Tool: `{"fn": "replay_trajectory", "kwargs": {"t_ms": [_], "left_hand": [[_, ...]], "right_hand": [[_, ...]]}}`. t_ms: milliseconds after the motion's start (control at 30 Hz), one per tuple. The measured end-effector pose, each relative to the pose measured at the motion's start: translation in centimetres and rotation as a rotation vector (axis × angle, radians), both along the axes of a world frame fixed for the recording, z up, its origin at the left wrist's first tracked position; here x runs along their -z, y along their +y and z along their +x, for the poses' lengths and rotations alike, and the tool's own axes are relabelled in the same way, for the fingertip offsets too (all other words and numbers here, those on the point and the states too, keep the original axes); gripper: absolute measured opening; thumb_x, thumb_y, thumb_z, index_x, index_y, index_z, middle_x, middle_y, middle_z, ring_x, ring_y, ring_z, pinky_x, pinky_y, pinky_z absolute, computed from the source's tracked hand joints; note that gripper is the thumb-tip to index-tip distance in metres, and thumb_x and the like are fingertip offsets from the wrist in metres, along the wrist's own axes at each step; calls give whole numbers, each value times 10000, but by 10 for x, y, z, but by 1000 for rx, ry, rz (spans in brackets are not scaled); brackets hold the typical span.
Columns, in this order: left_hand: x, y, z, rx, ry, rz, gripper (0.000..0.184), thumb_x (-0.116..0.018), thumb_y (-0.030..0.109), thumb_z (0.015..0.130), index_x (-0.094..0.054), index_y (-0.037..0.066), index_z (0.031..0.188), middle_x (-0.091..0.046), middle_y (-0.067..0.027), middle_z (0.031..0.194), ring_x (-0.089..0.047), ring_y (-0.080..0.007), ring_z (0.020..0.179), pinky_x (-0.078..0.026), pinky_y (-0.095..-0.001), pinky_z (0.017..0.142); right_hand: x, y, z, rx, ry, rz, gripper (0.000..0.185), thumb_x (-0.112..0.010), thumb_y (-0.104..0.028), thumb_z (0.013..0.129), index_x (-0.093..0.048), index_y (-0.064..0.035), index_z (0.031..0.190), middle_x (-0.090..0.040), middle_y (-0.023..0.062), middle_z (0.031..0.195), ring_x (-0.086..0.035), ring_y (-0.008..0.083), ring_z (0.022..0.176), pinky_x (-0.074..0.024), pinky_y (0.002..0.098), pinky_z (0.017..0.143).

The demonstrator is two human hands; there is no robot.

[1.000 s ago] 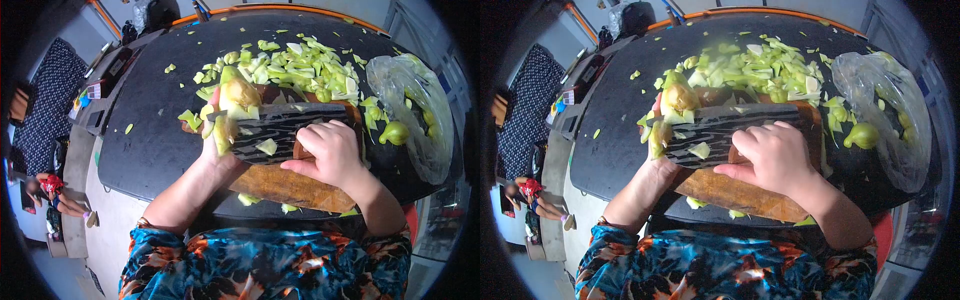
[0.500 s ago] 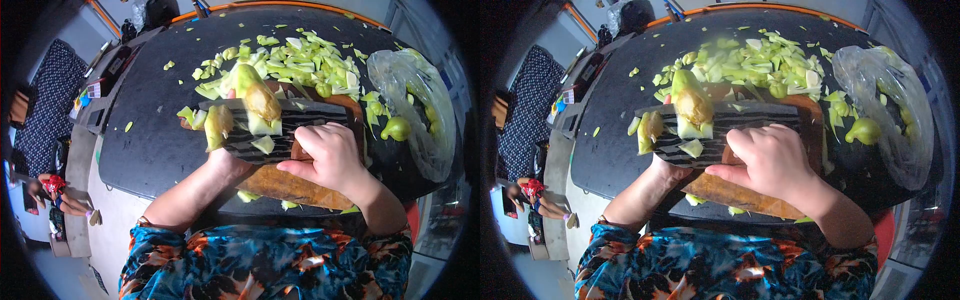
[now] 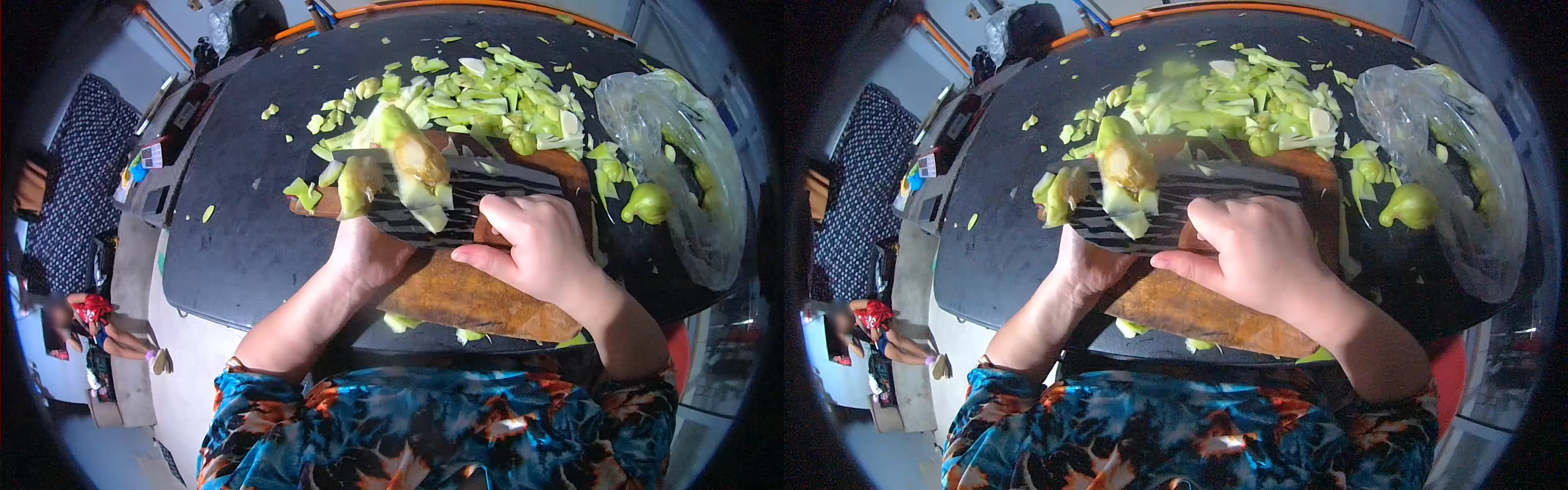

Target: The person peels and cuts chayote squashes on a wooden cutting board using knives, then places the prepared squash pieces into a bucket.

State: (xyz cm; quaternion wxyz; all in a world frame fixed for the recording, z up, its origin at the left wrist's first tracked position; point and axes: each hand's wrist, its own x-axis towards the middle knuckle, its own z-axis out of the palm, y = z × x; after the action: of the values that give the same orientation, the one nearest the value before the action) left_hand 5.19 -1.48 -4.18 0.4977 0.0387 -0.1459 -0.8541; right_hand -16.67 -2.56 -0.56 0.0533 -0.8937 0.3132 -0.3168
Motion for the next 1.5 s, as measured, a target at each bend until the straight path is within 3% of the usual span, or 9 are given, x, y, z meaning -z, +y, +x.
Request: {"fn": "replay_trajectory", "kwargs": {"t_ms": [167,267,500,633,767,867,933,1100,1500], "left_hand": [[-19,9,-20,-302,-576,170,584,-366,520,948,-439,91,1338,-492,-90,1336,-463,-250,1218,-341,-402,1054],[-1,6,-13,-268,-449,3,582,-357,514,950,-442,84,1333,-510,-90,1317,-483,-234,1199,-341,-419,1049],[-33,-8,-3,-168,-738,28,707,-321,626,937,-423,47,1329,-596,-167,1139,-652,-312,948,-602,-370,626],[-47,-7,8,247,-1037,-144,681,-346,637,935,-539,24,1161,-663,-118,820,-633,-157,629,-466,-226,494],[-68,-7,14,-304,-1534,-500,337,-605,355,917,-573,31,1005,-619,-50,790,-618,-131,639,-465,-256,548],[-66,-24,8,-918,-1764,-1059,493,-749,287,794,-505,63,1160,-569,-125,1038,-670,-243,768,-523,-351,685],[-79,-27,-3,-886,-1975,-1164,524,-720,242,826,-473,41,1242,-530,-121,1129,-620,-190,797,-516,-305,699],[-63,-47,-16,-881,-2063,-1272,630,-724,326,801,-383,116,1287,-486,-201,1088,-628,-397,804,-544,-442,650],[-46,-50,1,-931,-1929,-1225,670,-742,266,787,-337,20,1261,-445,-228,1120,-611,-412,877,-538,-440,707]], "right_hand": [[0,1,3,1,-39,45,468,-657,-518,808,-501,-96,682,-570,77,545,-599,294,499,-471,401,471],[-1,1,4,-22,-73,117,442,-663,-479,821,-510,-79,714,-583,89,571,-609,303,527,-469,403,487],[-54,-4,-11,-39,-185,562,208,-601,-213,920,-500,-33,946,-555,63,687,-537,185,589,-417,311,533],[-87,-28,-16,25,65,394,174,-494,-228,978,-520,-69,1045,-479,-6,640,-454,78,527,-384,241,472],[-116,-58,-10,158,200,777,292,-407,-319,1007,-546,-68,952,-458,-21,599,-438,58,471,-375,227,419],[-122,-84,-6,207,244,899,359,-404,-365,1000,-542,-79,833,-451,-26,568,-428,54,452,-380,213,400],[-126,-83,3,287,192,896,405,-402,-387,996,-525,-58,793,-461,-17,560,-433,61,429,-384,218,374],[-123,-92,9,207,163,962,445,-388,-397,999,-510,-39,764,-468,-10,553,-446,62,421,-384,219,353],[-65,-95,11,218,77,1184,478,-369,-429,1003,-502,-42,756,-456,-14,554,-409,76,398,-342,236,356]]}}
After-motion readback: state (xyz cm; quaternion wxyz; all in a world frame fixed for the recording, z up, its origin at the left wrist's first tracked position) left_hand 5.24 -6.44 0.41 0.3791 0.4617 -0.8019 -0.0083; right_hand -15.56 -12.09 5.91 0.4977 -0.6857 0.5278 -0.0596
